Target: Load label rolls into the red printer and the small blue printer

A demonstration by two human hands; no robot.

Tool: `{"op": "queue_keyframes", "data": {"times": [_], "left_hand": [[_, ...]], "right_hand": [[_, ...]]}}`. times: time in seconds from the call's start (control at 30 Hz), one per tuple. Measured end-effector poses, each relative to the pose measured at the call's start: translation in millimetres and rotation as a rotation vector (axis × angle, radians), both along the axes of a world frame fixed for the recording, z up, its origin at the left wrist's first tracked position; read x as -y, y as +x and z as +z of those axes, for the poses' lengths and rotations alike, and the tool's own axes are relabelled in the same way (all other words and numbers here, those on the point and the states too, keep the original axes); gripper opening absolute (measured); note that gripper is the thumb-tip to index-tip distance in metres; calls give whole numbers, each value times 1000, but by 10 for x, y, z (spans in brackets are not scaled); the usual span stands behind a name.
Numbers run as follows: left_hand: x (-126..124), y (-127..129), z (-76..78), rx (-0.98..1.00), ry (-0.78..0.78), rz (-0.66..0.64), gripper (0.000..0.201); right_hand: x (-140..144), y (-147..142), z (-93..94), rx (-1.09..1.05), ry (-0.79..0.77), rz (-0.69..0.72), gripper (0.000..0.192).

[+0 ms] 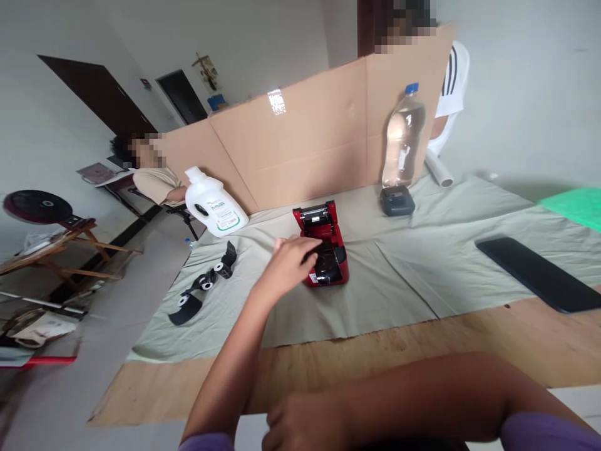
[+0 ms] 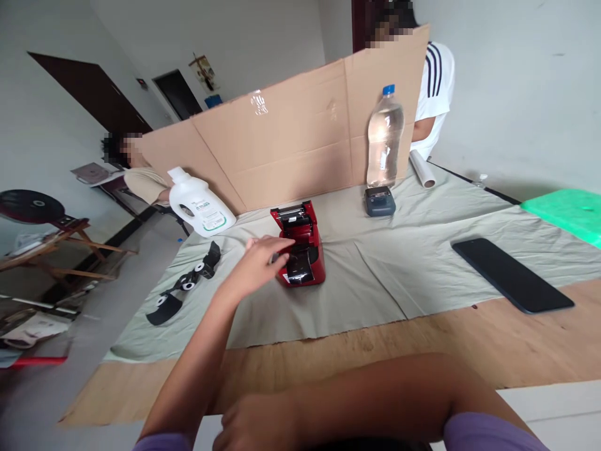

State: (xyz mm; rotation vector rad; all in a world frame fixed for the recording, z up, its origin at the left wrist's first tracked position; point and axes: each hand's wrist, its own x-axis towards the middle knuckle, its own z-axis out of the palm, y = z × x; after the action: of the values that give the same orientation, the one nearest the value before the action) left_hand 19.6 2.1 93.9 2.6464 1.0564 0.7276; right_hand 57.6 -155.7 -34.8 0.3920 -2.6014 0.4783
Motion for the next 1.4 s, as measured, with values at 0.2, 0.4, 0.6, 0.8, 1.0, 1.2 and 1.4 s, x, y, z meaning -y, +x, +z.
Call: {"op": "queue_keyframes", "data": {"times": [0.2, 0.4, 0.6, 0.8, 1.0, 1.2, 1.4], "left_hand": [[313, -40, -482, -101, 90, 112, 33], [221, -57, -836, 37, 287, 15, 48], [267, -61, -891, 136, 282, 61, 44], [281, -42, -886, 190, 287, 42, 43], [298, -50, -848, 189, 282, 58, 45], [336, -75, -800, 168, 312, 33, 45], [343, -73, -755, 174, 301, 39, 45]], "right_hand": [[-1083, 835, 1004, -767, -89, -890, 7], [-2026, 1432, 928, -962, -771, -1409, 34], [-2218, 1582, 765, -975, -879, -1402, 44], [-2238, 1680, 780, -891, -1041, -1304, 54], [-2091, 1801, 790, -815, -985, -1230, 32], [-2038, 1872, 553, -842, -959, -1173, 30], [-2084, 1865, 267, -780, -1183, -926, 60]]}}
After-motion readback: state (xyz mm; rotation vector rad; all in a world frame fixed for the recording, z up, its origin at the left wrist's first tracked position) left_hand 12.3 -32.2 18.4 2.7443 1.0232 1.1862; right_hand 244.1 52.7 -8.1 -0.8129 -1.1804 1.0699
